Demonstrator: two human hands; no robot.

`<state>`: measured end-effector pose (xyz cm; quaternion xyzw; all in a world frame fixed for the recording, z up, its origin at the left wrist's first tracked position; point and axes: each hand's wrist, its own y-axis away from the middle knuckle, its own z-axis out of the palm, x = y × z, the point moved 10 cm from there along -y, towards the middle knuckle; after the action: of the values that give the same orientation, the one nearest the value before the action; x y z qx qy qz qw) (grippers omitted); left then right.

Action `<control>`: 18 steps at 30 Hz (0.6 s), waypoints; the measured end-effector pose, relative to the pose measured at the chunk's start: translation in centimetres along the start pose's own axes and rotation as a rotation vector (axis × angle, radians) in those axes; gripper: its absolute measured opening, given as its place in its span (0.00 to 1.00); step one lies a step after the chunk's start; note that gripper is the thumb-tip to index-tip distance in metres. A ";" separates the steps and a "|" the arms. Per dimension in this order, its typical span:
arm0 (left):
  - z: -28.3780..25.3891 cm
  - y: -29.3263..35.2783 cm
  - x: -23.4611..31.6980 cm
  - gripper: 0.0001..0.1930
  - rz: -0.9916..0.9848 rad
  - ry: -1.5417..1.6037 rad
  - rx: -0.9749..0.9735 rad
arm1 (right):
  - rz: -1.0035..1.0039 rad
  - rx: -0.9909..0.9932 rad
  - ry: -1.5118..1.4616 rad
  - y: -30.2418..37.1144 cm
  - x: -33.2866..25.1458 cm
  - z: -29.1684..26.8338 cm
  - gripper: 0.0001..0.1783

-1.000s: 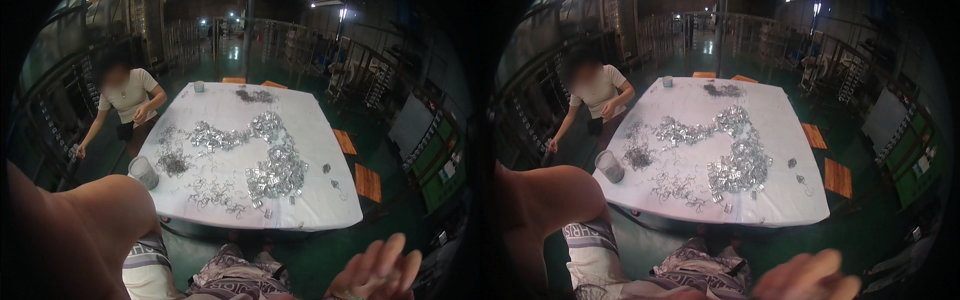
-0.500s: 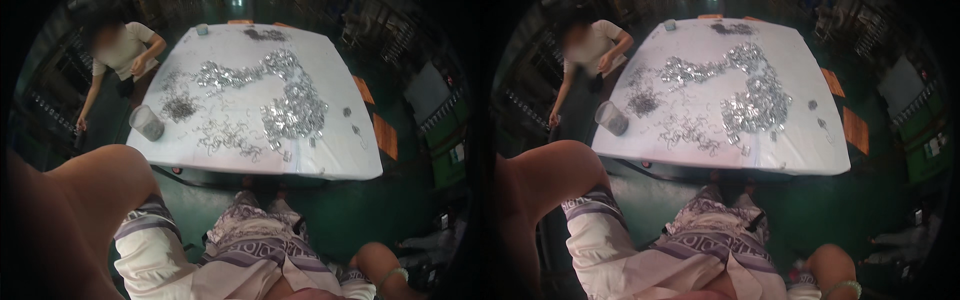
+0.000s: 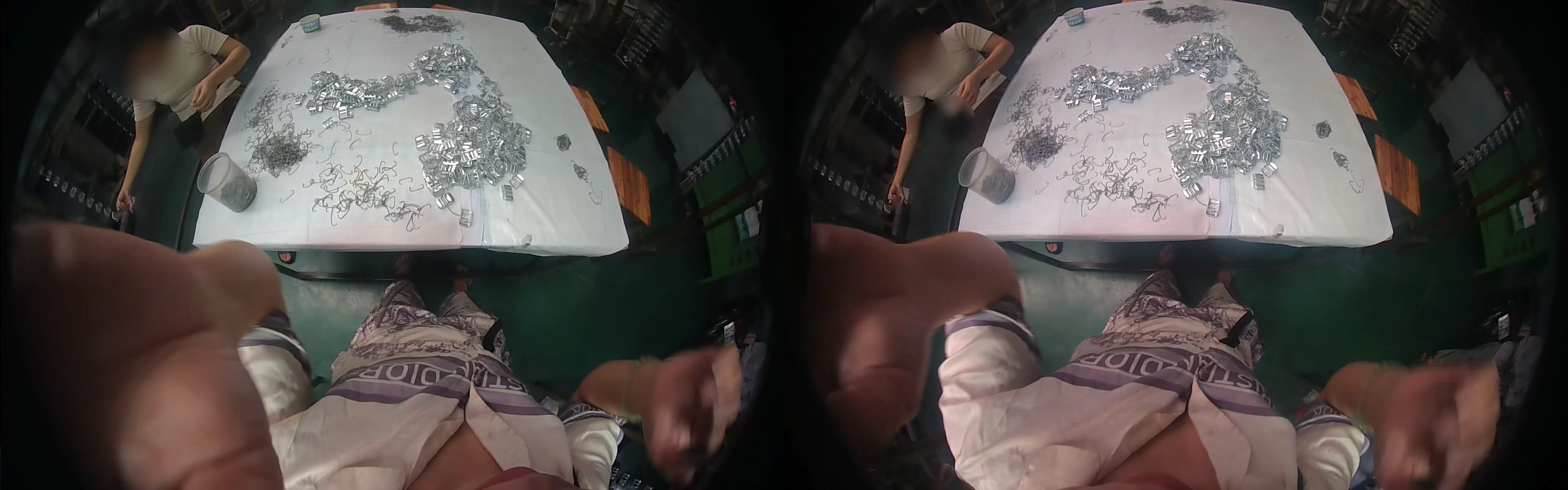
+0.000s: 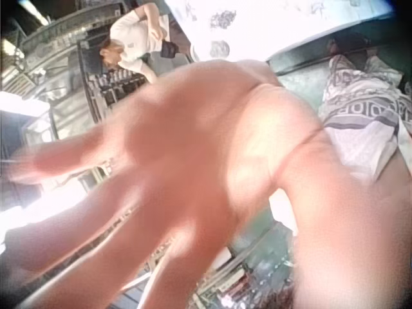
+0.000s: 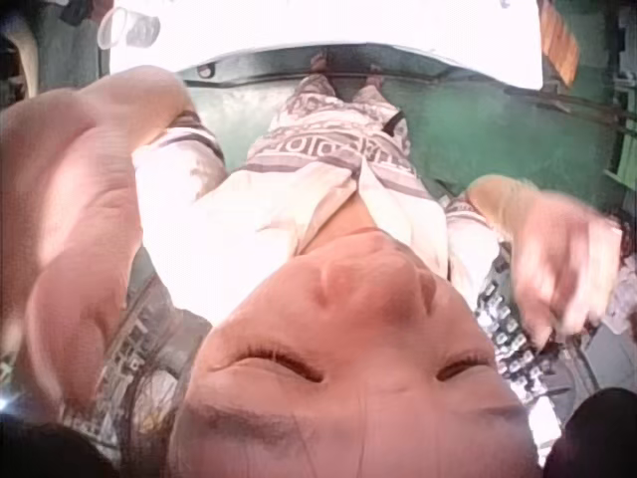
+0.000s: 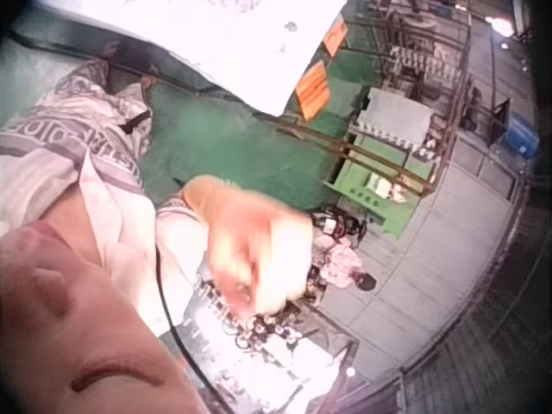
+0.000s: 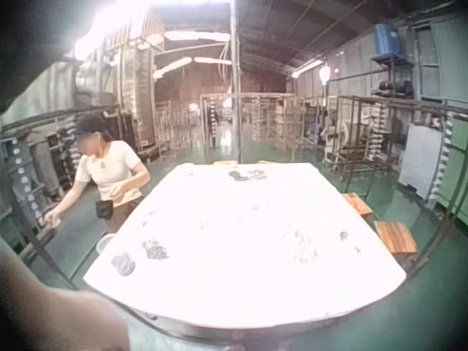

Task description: The person repeatedly picks up small metal clips and wire loops from a table, connects them by hand, and places the assembled units into a growing pile. A coworker performs similar assembly across the table.

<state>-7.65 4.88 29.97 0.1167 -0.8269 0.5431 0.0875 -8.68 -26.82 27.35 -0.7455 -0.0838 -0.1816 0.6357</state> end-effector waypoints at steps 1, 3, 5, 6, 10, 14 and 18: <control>0.2 0.1 -0.6 0.12 -0.005 0.000 0.067 | 0.208 -0.037 0.001 2.1 2.6 1.1 0.19; 0.7 1.2 -0.4 0.12 0.017 0.042 0.187 | 0.876 -0.088 -0.123 9.5 8.1 6.2 0.13; 1.9 1.5 -0.6 0.12 0.054 0.229 0.244 | 1.343 -0.271 -0.232 17.8 10.9 10.4 0.07; 2.5 1.5 -1.1 0.11 0.093 0.415 0.230 | 1.434 -0.350 -0.287 21.5 11.1 11.9 0.06; 3.2 0.9 1.7 0.14 0.295 0.796 -0.176 | 1.664 -0.440 -0.345 33.1 10.9 16.0 0.07; 1.2 5.7 -4.9 0.05 0.163 0.691 0.404 | 1.757 -0.499 -0.270 38.8 11.2 18.4 0.09; 4.6 15.0 -22.3 0.07 -0.799 -0.124 0.266 | 1.611 -0.582 -0.139 39.5 12.1 22.0 0.11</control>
<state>9.32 8.61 8.98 0.4709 -0.6432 0.5602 0.2253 20.09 -13.62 -7.12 -0.7206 0.4822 0.3569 0.3476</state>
